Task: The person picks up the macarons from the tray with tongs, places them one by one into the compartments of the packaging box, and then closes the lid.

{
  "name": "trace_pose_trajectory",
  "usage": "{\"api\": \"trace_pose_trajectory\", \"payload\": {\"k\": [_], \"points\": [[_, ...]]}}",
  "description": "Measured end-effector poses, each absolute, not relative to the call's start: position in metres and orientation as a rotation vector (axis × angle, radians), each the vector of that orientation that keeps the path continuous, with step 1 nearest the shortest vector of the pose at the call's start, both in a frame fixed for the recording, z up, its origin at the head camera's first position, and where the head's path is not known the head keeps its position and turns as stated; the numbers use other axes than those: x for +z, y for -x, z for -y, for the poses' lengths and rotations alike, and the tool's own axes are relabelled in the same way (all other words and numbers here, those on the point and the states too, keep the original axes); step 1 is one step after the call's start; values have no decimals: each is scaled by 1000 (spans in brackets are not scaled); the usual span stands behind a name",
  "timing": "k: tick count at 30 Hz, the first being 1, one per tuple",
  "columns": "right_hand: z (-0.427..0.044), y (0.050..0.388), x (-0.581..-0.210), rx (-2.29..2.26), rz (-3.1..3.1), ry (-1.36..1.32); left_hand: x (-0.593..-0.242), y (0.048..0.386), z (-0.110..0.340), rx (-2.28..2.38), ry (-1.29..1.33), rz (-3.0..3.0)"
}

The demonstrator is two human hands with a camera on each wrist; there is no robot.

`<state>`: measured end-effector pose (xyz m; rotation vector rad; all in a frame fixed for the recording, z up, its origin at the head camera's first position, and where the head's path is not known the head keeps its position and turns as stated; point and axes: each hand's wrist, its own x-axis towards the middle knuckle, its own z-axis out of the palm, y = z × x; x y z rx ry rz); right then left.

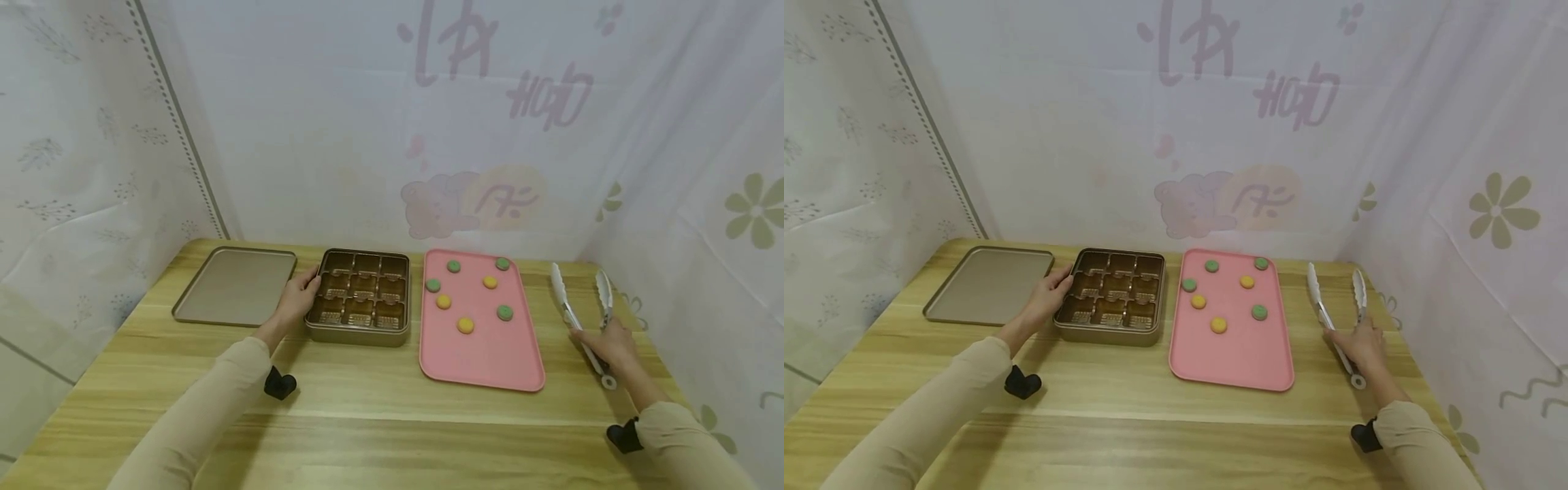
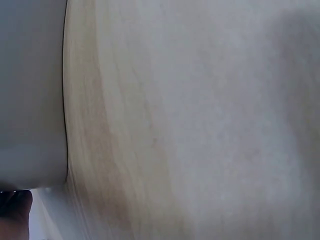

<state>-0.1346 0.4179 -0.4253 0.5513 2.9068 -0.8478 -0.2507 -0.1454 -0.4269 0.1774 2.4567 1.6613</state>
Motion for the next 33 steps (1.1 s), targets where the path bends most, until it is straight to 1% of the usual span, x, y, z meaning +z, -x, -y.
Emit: {"api": "trace_pose_trajectory", "payload": {"k": [5,9,13,18,24,30,33], "points": [[-418,132,-423,-929,-2936,-525,-428,252,144,1646,-155,-2483],[-415,128,-419,-988,-2994,-449,-430,253,145,1646,-167,-2510],[-407,120,-417,-996,-3148,-279,-433,254,145,1654,-168,-2537],[-388,108,-417,-798,-3384,16,-434,253,145,1673,-145,-2558],[-358,96,-415,-703,-3380,328,-434,251,144,1682,-134,-2567],[-335,87,-414,-665,-3319,504,-435,250,143,1692,-130,-2582],[-329,84,-412,-671,-3265,521,-435,249,142,1701,-126,-2575]]}}
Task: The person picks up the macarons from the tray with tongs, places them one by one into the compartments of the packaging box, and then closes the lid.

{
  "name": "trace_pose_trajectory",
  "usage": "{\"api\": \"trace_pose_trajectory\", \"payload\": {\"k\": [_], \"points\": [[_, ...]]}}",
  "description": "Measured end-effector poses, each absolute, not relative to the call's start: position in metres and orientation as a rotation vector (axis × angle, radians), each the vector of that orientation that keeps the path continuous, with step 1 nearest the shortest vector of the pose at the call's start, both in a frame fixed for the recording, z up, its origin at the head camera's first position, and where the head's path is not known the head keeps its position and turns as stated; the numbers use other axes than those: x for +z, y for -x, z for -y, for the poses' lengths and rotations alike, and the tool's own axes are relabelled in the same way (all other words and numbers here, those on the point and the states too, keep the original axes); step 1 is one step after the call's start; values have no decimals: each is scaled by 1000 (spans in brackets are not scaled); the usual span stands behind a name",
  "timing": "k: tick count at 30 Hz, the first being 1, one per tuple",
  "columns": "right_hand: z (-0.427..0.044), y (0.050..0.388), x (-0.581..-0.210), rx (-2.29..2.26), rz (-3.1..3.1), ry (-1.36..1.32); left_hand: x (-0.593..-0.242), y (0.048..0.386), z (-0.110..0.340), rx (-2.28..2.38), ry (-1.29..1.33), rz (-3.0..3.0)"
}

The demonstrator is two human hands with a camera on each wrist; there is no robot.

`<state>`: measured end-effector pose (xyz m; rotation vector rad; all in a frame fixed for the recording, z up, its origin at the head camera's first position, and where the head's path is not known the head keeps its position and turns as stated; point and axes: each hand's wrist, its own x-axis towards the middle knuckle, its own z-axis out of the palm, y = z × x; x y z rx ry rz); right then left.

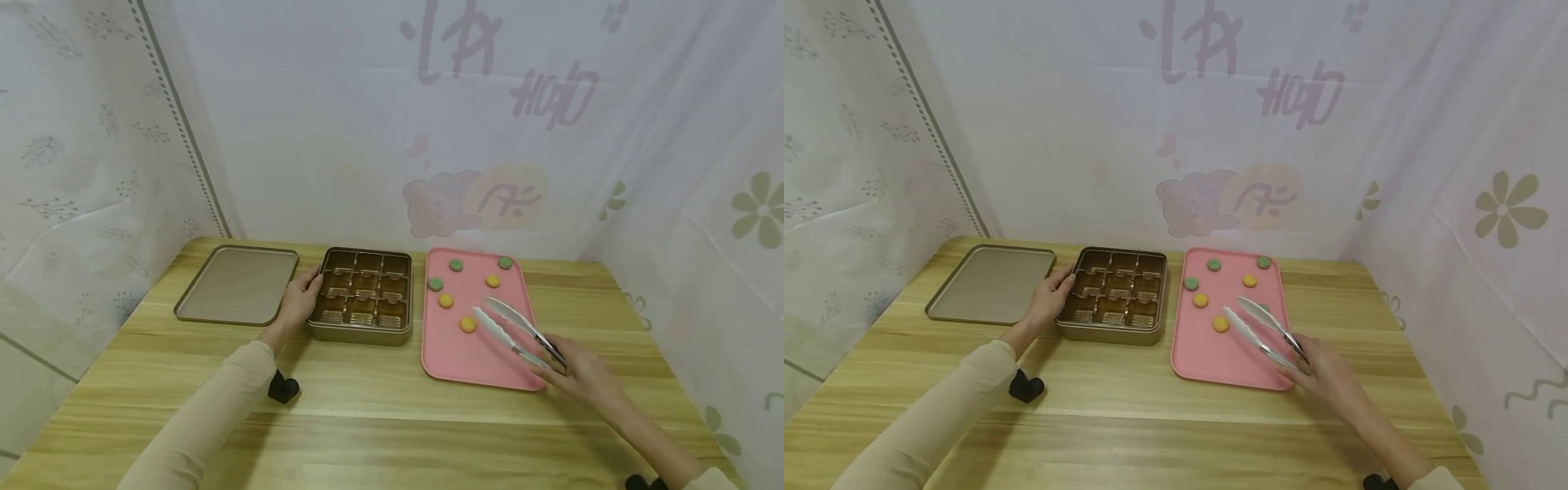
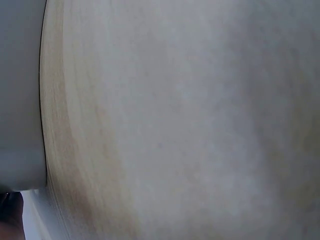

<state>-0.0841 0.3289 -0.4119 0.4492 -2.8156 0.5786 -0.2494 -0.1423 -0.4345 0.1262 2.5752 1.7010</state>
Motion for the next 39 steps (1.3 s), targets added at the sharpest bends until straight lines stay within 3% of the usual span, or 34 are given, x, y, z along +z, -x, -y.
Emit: {"api": "trace_pose_trajectory", "payload": {"k": [22,39], "points": [[-321,86,-421,399,2867,-513,-436,249,142,1749,-115,-2538],[-315,91,-419,507,2814,-577,-438,248,142,1741,-122,-2557]]}}
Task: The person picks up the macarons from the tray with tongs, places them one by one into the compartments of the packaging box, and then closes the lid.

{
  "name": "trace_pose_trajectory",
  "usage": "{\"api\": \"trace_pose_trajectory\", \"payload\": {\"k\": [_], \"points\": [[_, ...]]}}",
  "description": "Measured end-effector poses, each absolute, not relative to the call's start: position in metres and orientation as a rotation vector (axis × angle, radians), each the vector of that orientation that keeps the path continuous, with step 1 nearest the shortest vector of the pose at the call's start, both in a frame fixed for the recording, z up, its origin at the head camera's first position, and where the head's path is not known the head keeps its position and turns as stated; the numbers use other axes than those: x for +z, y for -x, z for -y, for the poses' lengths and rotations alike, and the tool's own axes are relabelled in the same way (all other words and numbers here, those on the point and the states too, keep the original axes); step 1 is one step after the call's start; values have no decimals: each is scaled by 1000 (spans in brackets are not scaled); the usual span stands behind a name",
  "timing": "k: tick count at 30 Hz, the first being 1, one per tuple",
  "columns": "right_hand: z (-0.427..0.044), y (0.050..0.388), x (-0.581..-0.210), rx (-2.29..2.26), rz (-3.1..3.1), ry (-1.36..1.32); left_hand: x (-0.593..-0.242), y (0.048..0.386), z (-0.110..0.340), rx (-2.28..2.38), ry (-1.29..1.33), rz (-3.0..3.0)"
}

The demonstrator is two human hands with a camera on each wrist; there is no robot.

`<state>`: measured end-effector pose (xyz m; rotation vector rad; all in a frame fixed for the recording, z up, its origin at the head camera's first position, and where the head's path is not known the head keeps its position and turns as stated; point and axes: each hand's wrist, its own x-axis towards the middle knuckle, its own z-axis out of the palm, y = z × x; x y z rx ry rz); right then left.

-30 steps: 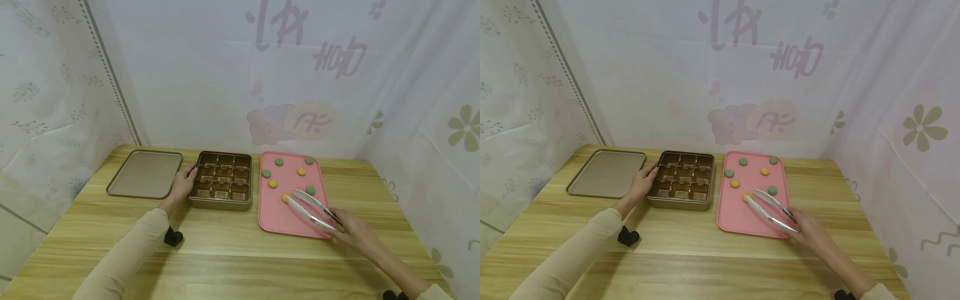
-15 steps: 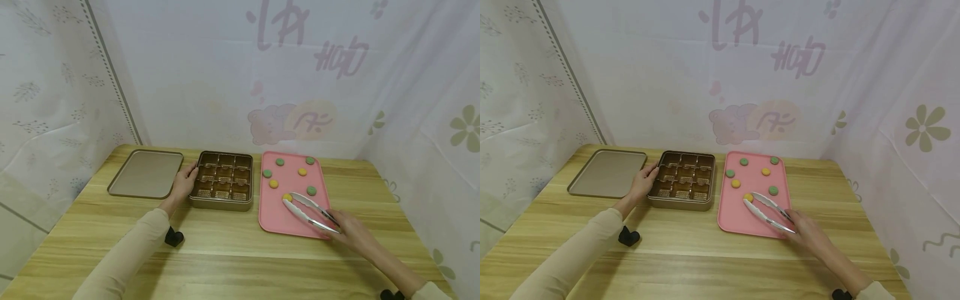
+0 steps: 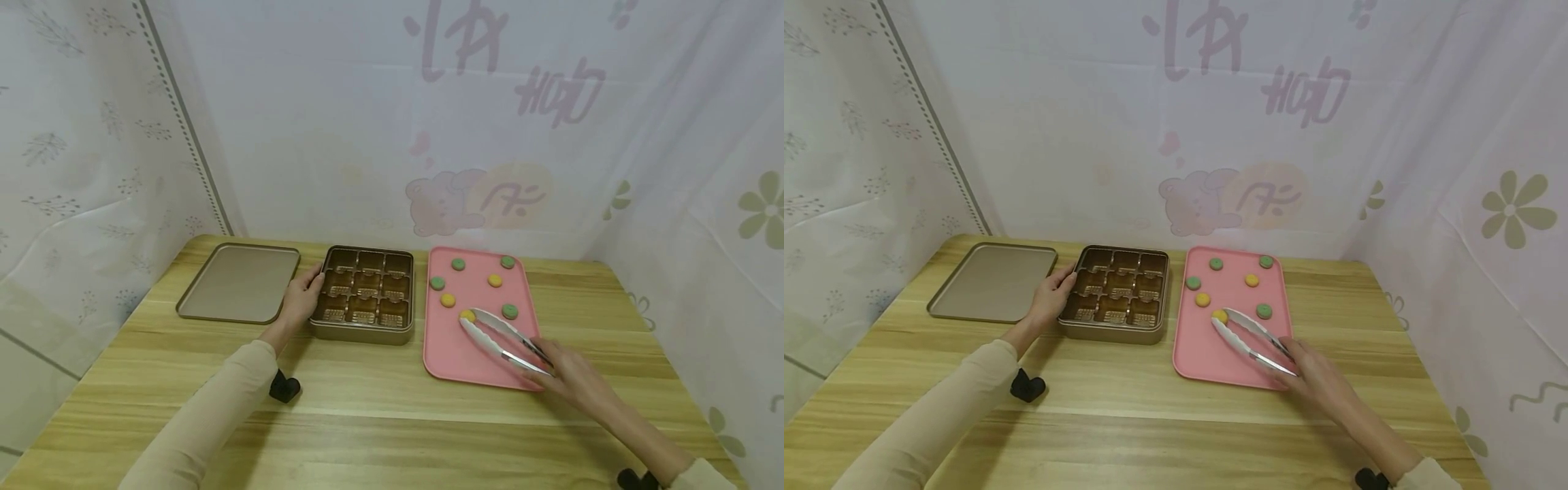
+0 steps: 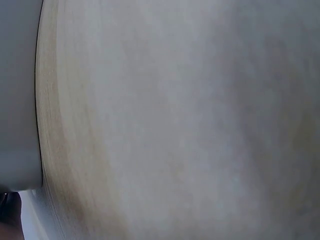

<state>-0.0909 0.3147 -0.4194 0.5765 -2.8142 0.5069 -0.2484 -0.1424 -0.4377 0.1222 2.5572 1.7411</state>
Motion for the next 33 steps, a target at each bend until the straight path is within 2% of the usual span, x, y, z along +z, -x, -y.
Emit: {"api": "trace_pose_trajectory", "payload": {"k": [6,19,33], "points": [[-293,102,-405,567,2853,-572,-436,250,143,1739,-106,-2563],[-236,127,-387,634,2861,-759,-438,250,141,1749,-116,-2586],[-214,148,-360,407,2925,-934,-440,250,142,1752,-106,-2588]]}}
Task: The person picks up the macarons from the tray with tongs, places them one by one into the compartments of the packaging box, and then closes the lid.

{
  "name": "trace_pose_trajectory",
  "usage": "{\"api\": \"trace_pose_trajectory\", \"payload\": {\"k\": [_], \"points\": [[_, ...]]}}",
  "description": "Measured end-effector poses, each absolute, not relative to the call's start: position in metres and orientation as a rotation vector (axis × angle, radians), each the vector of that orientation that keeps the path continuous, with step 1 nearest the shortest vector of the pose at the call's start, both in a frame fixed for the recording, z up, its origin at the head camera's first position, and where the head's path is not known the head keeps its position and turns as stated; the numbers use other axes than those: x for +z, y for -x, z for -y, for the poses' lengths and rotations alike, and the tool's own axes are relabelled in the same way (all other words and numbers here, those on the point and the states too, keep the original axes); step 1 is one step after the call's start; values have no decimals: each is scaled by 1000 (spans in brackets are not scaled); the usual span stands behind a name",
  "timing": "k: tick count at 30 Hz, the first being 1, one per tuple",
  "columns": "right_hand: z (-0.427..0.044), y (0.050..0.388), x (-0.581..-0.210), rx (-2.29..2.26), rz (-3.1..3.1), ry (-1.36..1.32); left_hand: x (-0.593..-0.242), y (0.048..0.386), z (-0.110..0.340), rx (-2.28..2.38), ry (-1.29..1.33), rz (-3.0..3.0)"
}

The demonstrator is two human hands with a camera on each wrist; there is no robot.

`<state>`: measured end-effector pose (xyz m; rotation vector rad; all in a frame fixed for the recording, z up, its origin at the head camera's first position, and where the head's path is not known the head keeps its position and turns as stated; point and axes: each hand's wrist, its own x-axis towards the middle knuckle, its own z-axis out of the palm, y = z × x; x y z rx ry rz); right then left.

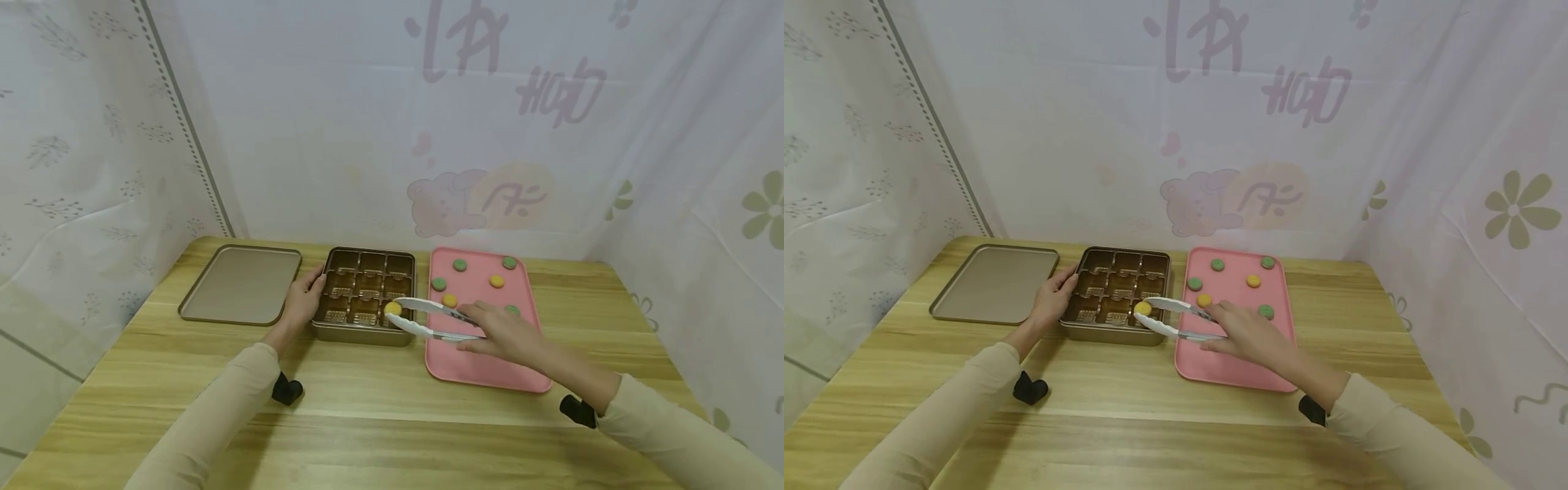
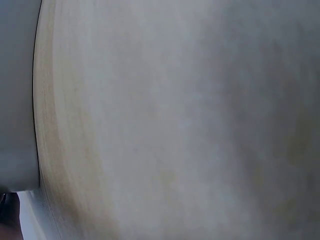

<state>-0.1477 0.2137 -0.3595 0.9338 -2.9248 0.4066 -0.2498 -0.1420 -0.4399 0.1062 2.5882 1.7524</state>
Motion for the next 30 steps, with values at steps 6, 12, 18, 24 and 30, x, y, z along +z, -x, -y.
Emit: {"api": "trace_pose_trajectory", "payload": {"k": [6,12,18,24,30], "points": [[-208,151,-347,348,3012,-922,-440,250,143,1756,-101,-2580],[-205,153,-344,317,3046,-897,-440,251,142,1780,-69,-2558],[-202,155,-343,304,3047,-902,-440,250,142,1782,-59,-2553],[-204,154,-348,337,3048,-871,-440,250,142,1775,-66,-2569],[-219,146,-361,480,2965,-835,-439,250,142,1754,-81,-2591]]}}
